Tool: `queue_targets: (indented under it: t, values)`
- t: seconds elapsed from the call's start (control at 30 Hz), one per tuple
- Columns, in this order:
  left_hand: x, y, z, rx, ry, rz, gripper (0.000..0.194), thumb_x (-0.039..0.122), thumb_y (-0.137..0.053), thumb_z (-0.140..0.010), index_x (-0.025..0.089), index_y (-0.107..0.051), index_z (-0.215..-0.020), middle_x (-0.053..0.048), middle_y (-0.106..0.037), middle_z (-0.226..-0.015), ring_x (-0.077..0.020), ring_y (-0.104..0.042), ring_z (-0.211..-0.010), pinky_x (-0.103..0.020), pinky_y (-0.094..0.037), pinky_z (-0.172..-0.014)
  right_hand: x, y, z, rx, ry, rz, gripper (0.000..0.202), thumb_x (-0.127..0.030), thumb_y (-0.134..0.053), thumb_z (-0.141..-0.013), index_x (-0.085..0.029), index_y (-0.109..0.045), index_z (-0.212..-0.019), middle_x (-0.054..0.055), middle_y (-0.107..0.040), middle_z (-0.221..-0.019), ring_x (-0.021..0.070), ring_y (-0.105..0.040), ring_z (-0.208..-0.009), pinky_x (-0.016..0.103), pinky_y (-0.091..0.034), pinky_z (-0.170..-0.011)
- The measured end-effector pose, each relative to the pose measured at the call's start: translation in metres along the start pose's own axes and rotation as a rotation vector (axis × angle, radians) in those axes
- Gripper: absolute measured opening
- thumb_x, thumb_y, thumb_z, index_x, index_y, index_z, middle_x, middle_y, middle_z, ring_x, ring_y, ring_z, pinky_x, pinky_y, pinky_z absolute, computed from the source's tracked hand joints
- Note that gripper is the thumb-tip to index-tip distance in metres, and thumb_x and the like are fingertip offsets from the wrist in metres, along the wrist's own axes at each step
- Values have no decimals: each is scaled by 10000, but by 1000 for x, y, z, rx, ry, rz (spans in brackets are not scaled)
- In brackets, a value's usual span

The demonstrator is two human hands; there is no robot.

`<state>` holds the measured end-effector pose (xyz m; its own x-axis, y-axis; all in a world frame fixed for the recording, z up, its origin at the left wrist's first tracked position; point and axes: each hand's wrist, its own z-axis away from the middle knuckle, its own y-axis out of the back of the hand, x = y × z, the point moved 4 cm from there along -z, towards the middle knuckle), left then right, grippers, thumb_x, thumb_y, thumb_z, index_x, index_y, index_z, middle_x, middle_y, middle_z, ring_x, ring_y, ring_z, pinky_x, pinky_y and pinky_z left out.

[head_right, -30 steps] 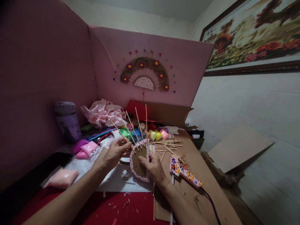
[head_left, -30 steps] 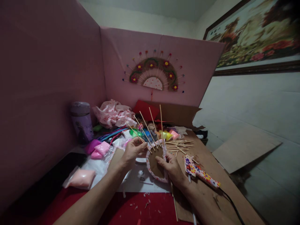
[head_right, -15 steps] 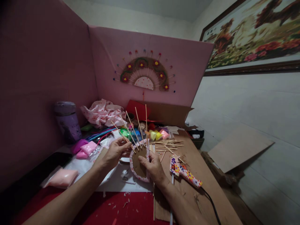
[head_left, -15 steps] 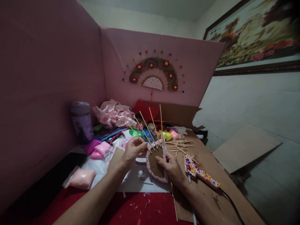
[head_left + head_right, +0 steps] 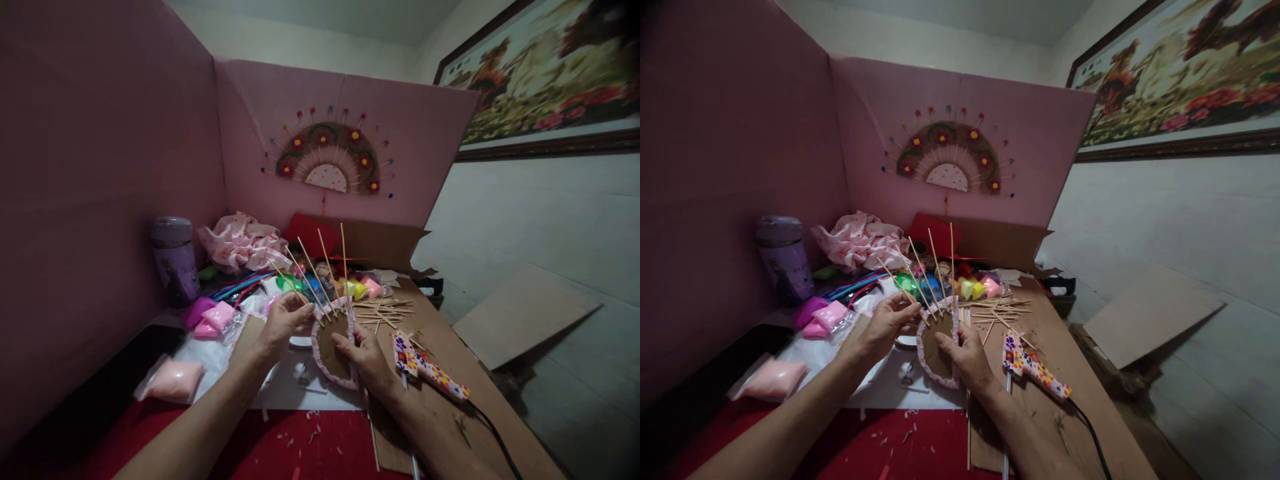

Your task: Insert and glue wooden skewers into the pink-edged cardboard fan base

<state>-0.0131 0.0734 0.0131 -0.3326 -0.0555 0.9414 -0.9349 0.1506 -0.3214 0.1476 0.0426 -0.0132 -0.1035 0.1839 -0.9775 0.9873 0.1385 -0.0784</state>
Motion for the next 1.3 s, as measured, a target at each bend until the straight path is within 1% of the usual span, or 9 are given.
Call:
queue_targets:
  t: [0.27,0.5,0.77,0.9,1.1,1.3]
  values:
    - [-2,1,-2,-13,-9,11,342,359,-784,-605,144,-535,-697,-1,-608,-589,-102,-556,-482,-214,-450,-452,1,1,0,-1,4,21,360,-475,-739,-657,-150,-663,-793,34,-659,-695,156,-577,-598,270,-477,-562]
    - [-3,1,-2,-4,0,17,355,366,-791,-591,146,-535,-700,0,-607,-582,-108,-559,-479,-214,-442,-447,4,1,0,-13,-19,-8,356,-464,-738,-667,-156,-661,-827,51,-687,-795,152,-589,-603,280,-487,-583]
    - [0,0,0,-6,0,14,350,361,-789,-592,147,-531,-694,1,-609,-585,-108,-559,-482,-220,-452,-455,1,0,0,-9,2,21,365,-487,-742,-648,-157,-662,-781,26,-654,-684,155,-575,-584,273,-478,-563]
    - [1,-1,0,-10,0,10,344,359,-787,-596,146,-533,-690,3,-606,-580,-103,-555,-478,-219,-457,-458,0,0,0,-9,18,25,357,-478,-735,-662,-157,-661,-798,26,-653,-697,151,-569,-595,266,-474,-564]
    - [1,-1,0,-11,6,19,355,361,-795,-585,149,-528,-684,4,-607,-578,-105,-556,-475,-223,-467,-453,2,1,0,-16,4,24,336,-458,-729,-677,-159,-660,-815,32,-667,-744,150,-573,-609,263,-473,-570]
    - [0,-1,0,-10,7,12,358,368,-796,-584,148,-532,-684,-4,-618,-584,-108,-559,-476,-227,-473,-448,3,1,0,-13,0,20,352,-466,-737,-663,-156,-660,-810,35,-674,-740,157,-586,-614,269,-480,-577]
